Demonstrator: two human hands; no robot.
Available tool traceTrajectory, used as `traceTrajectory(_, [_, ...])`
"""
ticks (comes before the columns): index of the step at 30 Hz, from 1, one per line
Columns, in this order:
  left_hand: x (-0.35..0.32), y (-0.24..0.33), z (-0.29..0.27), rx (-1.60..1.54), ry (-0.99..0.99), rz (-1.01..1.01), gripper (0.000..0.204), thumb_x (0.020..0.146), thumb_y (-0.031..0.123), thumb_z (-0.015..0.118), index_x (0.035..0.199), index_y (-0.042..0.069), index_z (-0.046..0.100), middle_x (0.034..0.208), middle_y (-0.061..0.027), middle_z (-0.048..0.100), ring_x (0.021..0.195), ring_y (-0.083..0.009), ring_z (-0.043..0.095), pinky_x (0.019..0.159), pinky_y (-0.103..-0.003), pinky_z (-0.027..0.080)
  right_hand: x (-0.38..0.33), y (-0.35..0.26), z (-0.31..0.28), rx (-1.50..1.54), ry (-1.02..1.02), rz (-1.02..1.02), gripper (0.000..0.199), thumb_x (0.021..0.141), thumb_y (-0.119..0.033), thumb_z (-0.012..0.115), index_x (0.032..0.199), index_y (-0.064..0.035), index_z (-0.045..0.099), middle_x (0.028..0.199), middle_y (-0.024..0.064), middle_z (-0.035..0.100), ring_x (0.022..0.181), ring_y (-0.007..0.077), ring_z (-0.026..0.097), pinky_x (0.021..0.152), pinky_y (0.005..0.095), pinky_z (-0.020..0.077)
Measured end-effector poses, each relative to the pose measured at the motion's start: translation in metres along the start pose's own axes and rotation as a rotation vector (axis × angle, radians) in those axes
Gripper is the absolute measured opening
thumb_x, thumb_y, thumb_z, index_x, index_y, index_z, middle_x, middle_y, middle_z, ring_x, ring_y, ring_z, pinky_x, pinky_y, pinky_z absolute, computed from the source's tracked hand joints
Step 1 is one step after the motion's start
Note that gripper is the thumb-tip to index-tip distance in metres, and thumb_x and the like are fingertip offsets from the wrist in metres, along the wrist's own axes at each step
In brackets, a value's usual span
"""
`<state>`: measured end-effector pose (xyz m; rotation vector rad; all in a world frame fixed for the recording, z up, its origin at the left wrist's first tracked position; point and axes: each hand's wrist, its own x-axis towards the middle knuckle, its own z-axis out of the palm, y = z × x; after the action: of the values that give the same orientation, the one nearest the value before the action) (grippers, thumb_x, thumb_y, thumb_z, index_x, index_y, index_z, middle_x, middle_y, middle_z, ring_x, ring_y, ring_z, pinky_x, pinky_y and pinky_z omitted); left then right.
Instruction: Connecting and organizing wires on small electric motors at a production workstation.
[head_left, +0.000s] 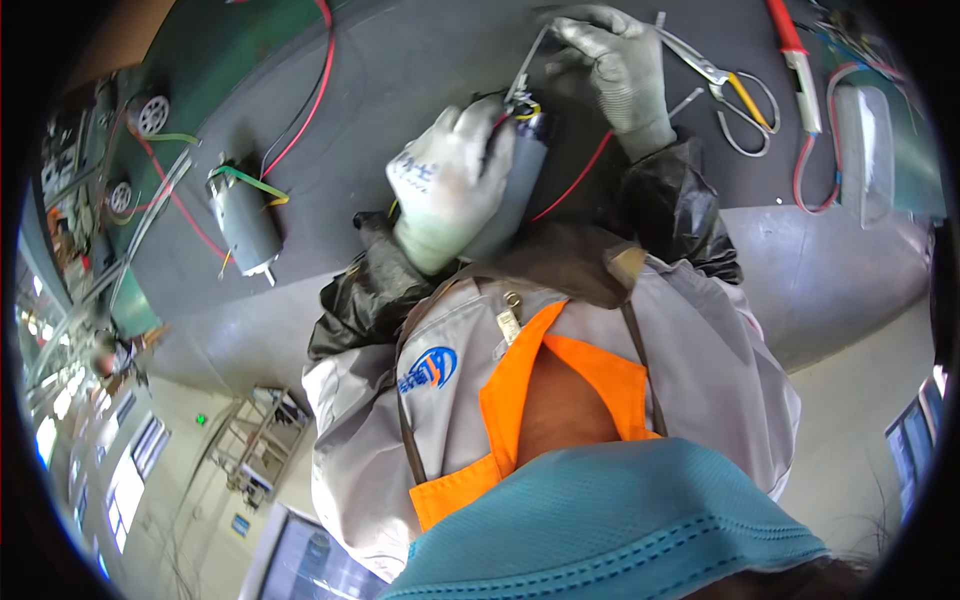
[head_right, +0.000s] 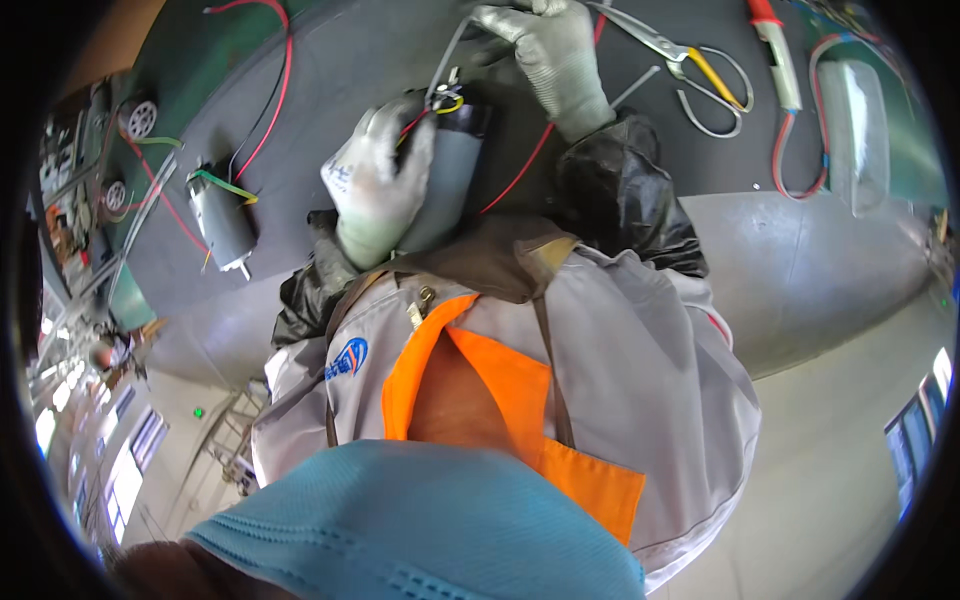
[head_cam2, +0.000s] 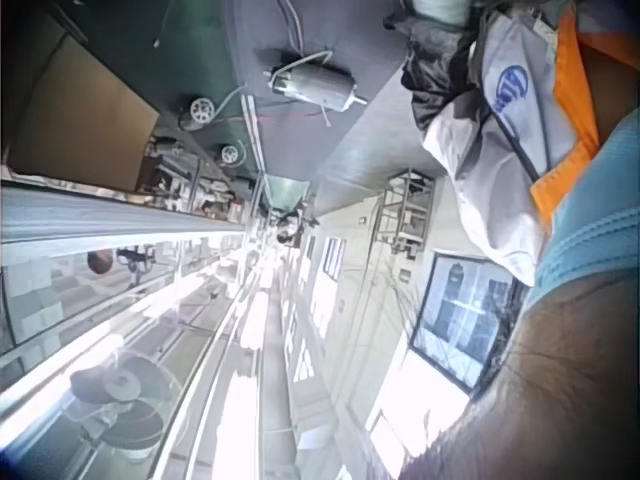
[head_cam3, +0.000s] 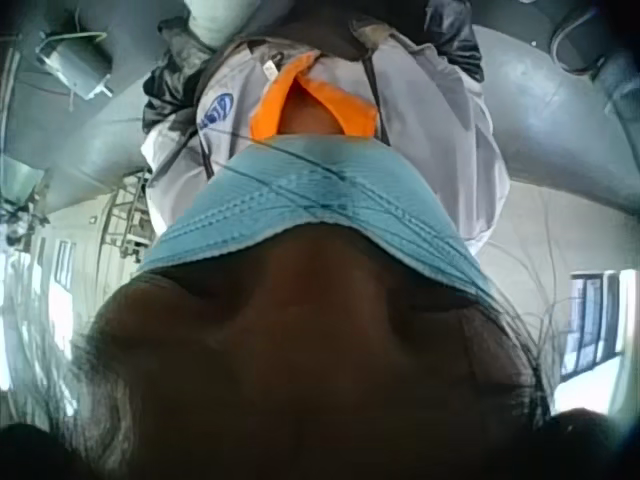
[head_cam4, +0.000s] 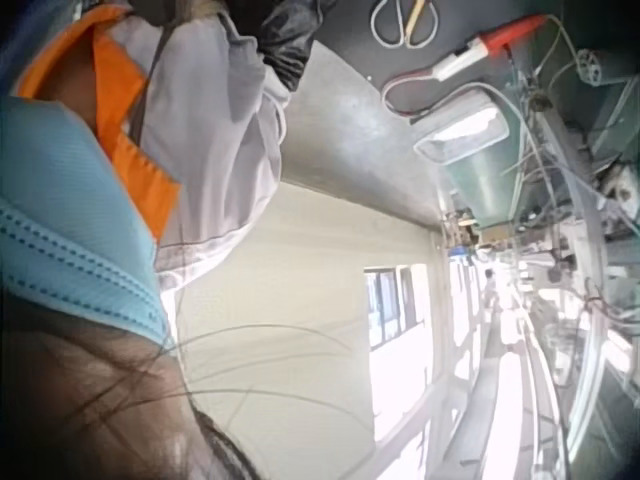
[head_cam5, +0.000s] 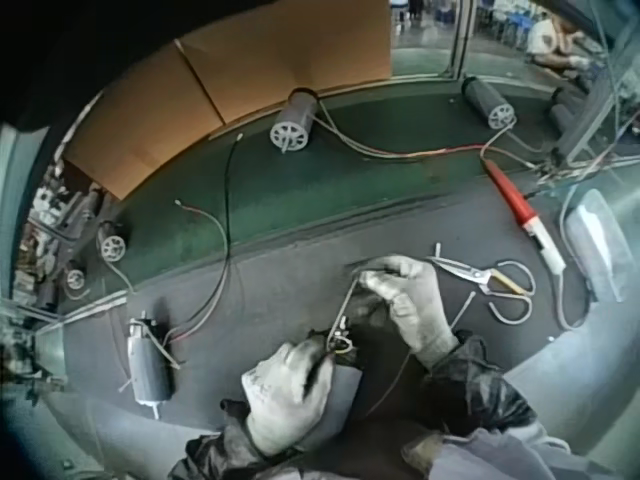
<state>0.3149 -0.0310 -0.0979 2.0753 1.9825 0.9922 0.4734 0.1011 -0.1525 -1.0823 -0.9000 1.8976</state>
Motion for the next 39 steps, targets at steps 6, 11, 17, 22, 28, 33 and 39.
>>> traceTrajectory(6, [0.009,-0.019,-0.004,0.129,-0.171,0.297,0.016,0.087,0.018,0.072,0.101,0.011,0.067,0.07,-0.0049,0.063,0.059,-0.0255,0.065,0.052,-0.039,0.051,-0.039,-0.036,0.014,-0.084,-0.505,-0.1,0.022,0.101,-0.017,0.065,0.107,0.0036,0.071,0.082,0.0048,0.071,0.057,0.0103,0.061,0.049,0.0238,0.047])
traceTrajectory(11, [0.017,-0.022,-0.016,0.237,-0.315,0.549,0.026,0.081,0.017,0.075,0.103,0.008,0.066,0.065,-0.0028,0.054,0.055,-0.023,0.06,0.049,-0.038,0.046,-0.065,-0.068,0.016,-0.242,-0.354,0.092,0.029,0.099,-0.022,0.063,0.106,0.0045,0.072,0.069,-0.0004,0.06,0.053,0.0041,0.047,0.047,0.0218,0.0327])
traceTrajectory(17, [0.019,-0.011,-0.019,0.412,-0.449,0.638,0.04,0.078,0.015,0.062,0.115,-0.002,0.061,0.073,-0.0055,0.06,0.057,-0.022,0.063,0.048,-0.039,0.051,-0.011,-0.04,0.055,0.031,-0.493,0.035,0.014,0.095,-0.012,0.069,0.099,0.0003,0.073,0.074,0.0032,0.067,0.056,0.0088,0.061,0.047,0.0214,0.0451])
traceTrajectory(22, [0.014,-0.009,-0.033,0.465,-0.438,0.41,0.034,0.087,0.031,0.073,0.113,0.009,0.066,0.075,-0.0048,0.062,0.066,-0.025,0.066,0.057,-0.042,0.052,-0.021,-0.041,-0.04,-1.026,0.073,-1.043,0.021,0.099,-0.013,0.065,0.115,0.0014,0.07,0.107,0.0126,0.074,0.087,0.0238,0.072,0.075,0.0351,0.0585])
traceTrajectory(28, [0.048,-0.019,-0.015,0.048,-0.265,0.449,0.03,0.087,0.033,0.077,0.107,0.011,0.071,0.102,-0.0084,0.067,0.093,-0.03,0.066,0.081,-0.043,0.054,-0.128,-0.032,-0.174,-1.595,0.364,-0.532,0.06,0.086,-0.004,0.068,0.144,-0.0147,0.057,0.118,0.0201,0.064,0.109,0.0431,0.059,0.098,0.0493,0.0487])
traceTrajectory(33, [0.072,-0.053,0.005,-0.515,-0.475,0.303,0.027,0.099,0.022,0.066,0.115,0.001,0.073,0.109,-0.0114,0.073,0.106,-0.0249,0.069,0.091,-0.034,0.054,-0.206,-0.006,-0.184,-1.622,0.274,-0.475,0.072,0.082,0.001,0.069,0.15,-0.0114,0.05,0.133,0.024,0.057,0.116,0.0429,0.058,0.099,0.0477,0.0485])
traceTrajectory(39, [0.067,-0.082,-0.005,-1.388,-0.601,-0.15,0.061,0.101,0.036,0.061,0.142,-0.008,0.05,0.137,-0.0202,0.062,0.118,-0.0291,0.066,0.104,-0.039,0.051,-0.189,-0.025,-0.166,-0.61,0.296,-0.164,0.068,0.089,0.005,0.068,0.152,-0.0011,0.045,0.144,0.0121,0.055,0.129,0.0214,0.058,0.104,0.0355,0.052])
